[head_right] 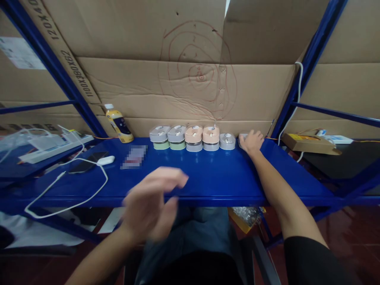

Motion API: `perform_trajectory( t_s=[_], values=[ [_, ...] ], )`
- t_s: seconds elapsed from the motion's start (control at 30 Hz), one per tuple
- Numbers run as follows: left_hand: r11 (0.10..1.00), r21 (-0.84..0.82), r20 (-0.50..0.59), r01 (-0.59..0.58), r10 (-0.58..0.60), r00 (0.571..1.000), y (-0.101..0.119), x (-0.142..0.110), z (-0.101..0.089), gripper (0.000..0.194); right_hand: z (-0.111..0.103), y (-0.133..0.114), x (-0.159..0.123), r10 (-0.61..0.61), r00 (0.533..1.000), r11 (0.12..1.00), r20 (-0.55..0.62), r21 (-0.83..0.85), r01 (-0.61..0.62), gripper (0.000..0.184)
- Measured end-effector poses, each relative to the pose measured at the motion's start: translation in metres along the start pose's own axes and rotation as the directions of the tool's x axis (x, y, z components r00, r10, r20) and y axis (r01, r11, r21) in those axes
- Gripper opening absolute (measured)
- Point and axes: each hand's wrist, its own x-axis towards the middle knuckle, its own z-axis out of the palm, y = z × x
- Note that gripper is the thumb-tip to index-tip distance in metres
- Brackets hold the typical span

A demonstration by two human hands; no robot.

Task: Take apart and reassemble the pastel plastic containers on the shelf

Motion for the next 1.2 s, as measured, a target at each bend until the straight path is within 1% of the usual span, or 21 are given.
perform_trajectory(
  t_s=[0.03,0.07,0.13,0.17,0.23,0.33,0.4,0.53,0.57,0.63,0.7,0.8,0.83,0.9,0.97,1.0,1.03,1.07,1.1,1.13,1.2],
  values=[
    [1.000,0.012,-0.031,-0.018,0.018,0.999,-0.008,0.021,0.008,0.016,0.000,-0.006,-0.005,-0.128,0.992,0.992,-0.013,-0.008,0.128,0.072],
    [0.999,0.032,-0.025,-0.024,0.025,0.999,-0.020,0.044,0.018,0.015,-0.001,-0.012,-0.009,-0.265,0.964,0.964,0.005,-0.011,0.265,0.073],
    [0.993,0.115,0.066,-0.008,0.000,0.998,-0.050,0.087,0.039,0.014,0.001,-0.026,-0.018,-0.473,0.876,0.879,0.096,-0.013,0.476,0.075],
    [0.982,0.189,0.131,-0.001,-0.025,0.991,-0.066,0.104,0.049,0.014,0.002,-0.032,-0.022,-0.519,0.841,0.849,0.150,-0.023,0.528,0.076],
    [0.944,0.330,0.214,-0.007,-0.068,0.974,-0.095,0.124,0.064,0.020,0.003,-0.042,-0.031,-0.534,0.811,0.825,0.238,-0.061,0.562,0.076],
    [0.908,0.419,0.223,0.015,-0.119,0.968,-0.123,0.126,0.073,0.025,-0.004,-0.049,-0.046,-0.514,0.802,0.822,0.303,-0.094,0.562,0.074],
    [0.915,0.402,0.198,0.037,-0.126,0.972,-0.132,0.119,0.072,0.026,-0.015,-0.050,-0.055,-0.471,0.830,0.853,0.297,-0.084,0.514,0.071],
    [0.966,0.256,0.165,0.032,-0.076,0.983,-0.137,0.112,0.069,0.023,-0.033,-0.058,-0.067,-0.228,0.937,0.963,0.266,-0.081,0.257,0.083],
    [0.978,0.209,0.162,0.025,-0.060,0.985,-0.138,0.112,0.068,0.023,-0.035,-0.060,-0.067,-0.176,0.943,0.974,0.284,-0.086,0.207,0.084],
    [0.994,0.109,0.170,0.012,-0.031,0.985,-0.138,0.112,0.067,0.028,-0.039,-0.061,-0.067,-0.130,0.929,0.980,0.348,-0.099,0.174,0.079],
    [1.000,0.006,0.200,0.017,-0.018,0.980,-0.139,0.111,0.066,0.041,-0.042,-0.058,-0.064,-0.167,0.891,0.967,0.422,-0.103,0.231,0.076],
    [0.988,-0.126,0.296,0.086,-0.045,0.954,-0.142,0.106,0.064,0.081,-0.049,-0.051,-0.062,-0.296,0.802,0.924,0.518,-0.058,0.379,0.081],
    [0.981,-0.154,0.335,0.116,-0.059,0.940,-0.143,0.104,0.064,0.095,-0.050,-0.049,-0.062,-0.380,0.750,0.894,0.542,0.007,0.448,0.084],
    [0.969,-0.194,0.390,0.155,-0.069,0.918,-0.146,0.099,0.064,0.116,-0.050,-0.051,-0.068,-0.597,0.602,0.783,0.530,0.226,0.579,0.090],
    [0.961,-0.228,0.392,0.158,-0.059,0.918,-0.147,0.094,0.063,0.126,-0.047,-0.059,-0.077,-0.800,0.439,0.597,0.409,0.478,0.644,0.096],
    [0.957,-0.248,0.377,0.150,-0.047,0.925,-0.148,0.092,0.062,0.128,-0.046,-0.064,-0.082,-0.862,0.386,0.508,0.330,0.573,0.644,0.097],
    [0.952,-0.275,0.357,0.136,-0.030,0.934,-0.148,0.090,0.060,0.128,-0.045,-0.070,-0.087,-0.898,0.356,0.435,0.258,0.642,0.631,0.096],
    [0.944,-0.306,0.336,0.120,-0.011,0.942,-0.148,0.088,0.059,0.127,-0.044,-0.075,-0.091,-0.915,0.351,0.386,0.200,0.691,0.612,0.095],
    [0.936,-0.335,0.317,0.106,0.006,0.948,-0.147,0.087,0.057,0.126,-0.044,-0.078,-0.094,-0.918,0.363,0.357,0.158,0.725,0.589,0.093],
    [0.930,-0.354,0.303,0.094,0.019,0.953,-0.147,0.085,0.055,0.124,-0.045,-0.079,-0.094,-0.913,0.385,0.346,0.132,0.749,0.564,0.091],
    [0.937,-0.342,0.293,0.070,0.035,0.955,-0.146,0.083,0.051,0.117,-0.046,-0.075,-0.090,-0.880,0.460,0.369,0.115,0.774,0.514,0.086]
  ],
)
